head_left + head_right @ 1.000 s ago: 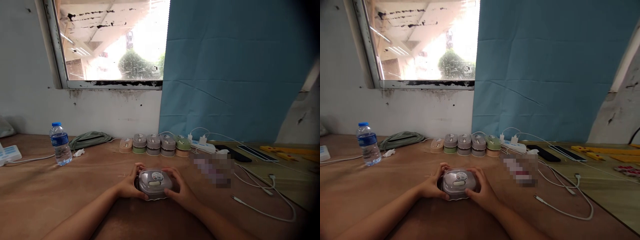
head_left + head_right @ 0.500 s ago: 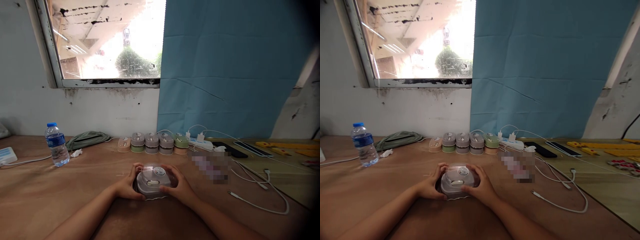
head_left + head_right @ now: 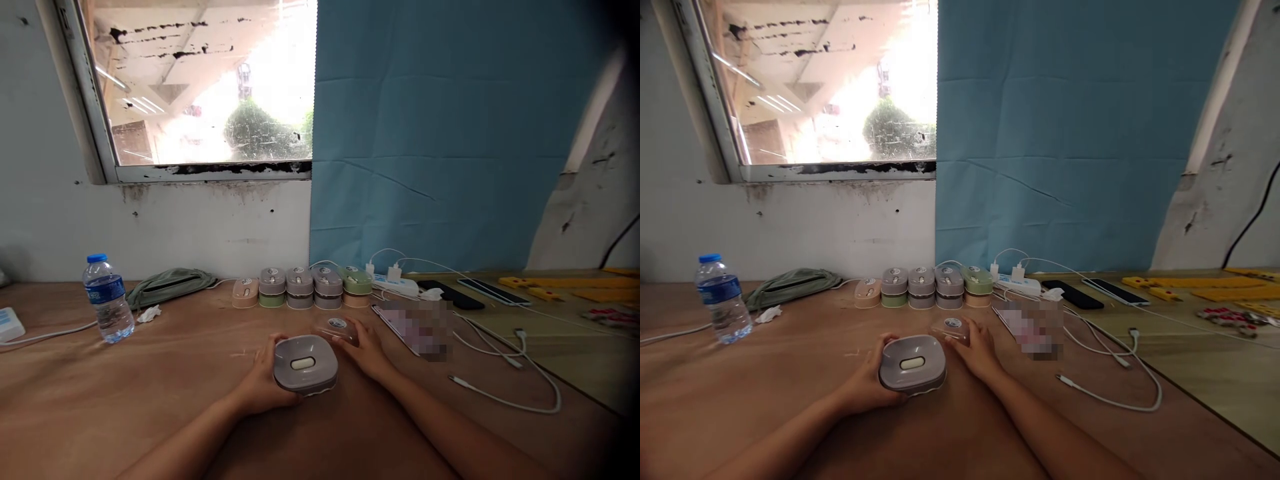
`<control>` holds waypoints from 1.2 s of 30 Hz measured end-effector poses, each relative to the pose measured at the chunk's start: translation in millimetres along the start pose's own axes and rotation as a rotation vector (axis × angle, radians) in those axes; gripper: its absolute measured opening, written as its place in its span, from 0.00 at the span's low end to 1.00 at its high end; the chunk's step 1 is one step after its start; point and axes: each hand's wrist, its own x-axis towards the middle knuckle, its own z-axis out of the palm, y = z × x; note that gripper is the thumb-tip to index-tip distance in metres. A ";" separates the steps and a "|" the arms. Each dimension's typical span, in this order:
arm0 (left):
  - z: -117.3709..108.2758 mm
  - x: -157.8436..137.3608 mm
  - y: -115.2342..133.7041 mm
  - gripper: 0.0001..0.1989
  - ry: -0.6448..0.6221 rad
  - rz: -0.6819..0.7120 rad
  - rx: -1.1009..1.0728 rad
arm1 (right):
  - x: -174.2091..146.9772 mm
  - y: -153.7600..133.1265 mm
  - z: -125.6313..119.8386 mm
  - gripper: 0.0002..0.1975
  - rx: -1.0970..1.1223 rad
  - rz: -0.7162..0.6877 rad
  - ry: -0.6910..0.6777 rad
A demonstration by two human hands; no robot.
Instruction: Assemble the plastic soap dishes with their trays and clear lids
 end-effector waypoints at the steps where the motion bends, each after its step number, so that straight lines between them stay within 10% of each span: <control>1: -2.5 -1.8 -1.0 0.41 0.018 -0.002 0.010 | -0.5 0.6 0.2 0.31 -0.067 -0.020 -0.020; 11: -15.7 -6.9 -5.3 0.39 0.042 -0.021 0.079 | -9.0 -5.8 -0.1 0.25 -0.307 -0.132 -0.012; 20: -33.7 2.9 -12.1 0.35 0.312 -0.064 -0.007 | -39.4 -54.1 -19.4 0.18 -0.159 -0.665 -0.158; 29: -88.3 16.0 -50.5 0.30 0.975 -0.503 0.622 | -48.2 -64.2 -23.8 0.15 -0.160 -0.874 -0.409; 36: -115.8 33.1 -89.8 0.32 0.972 -0.734 0.726 | -47.3 -63.6 -22.8 0.15 -0.120 -0.908 -0.407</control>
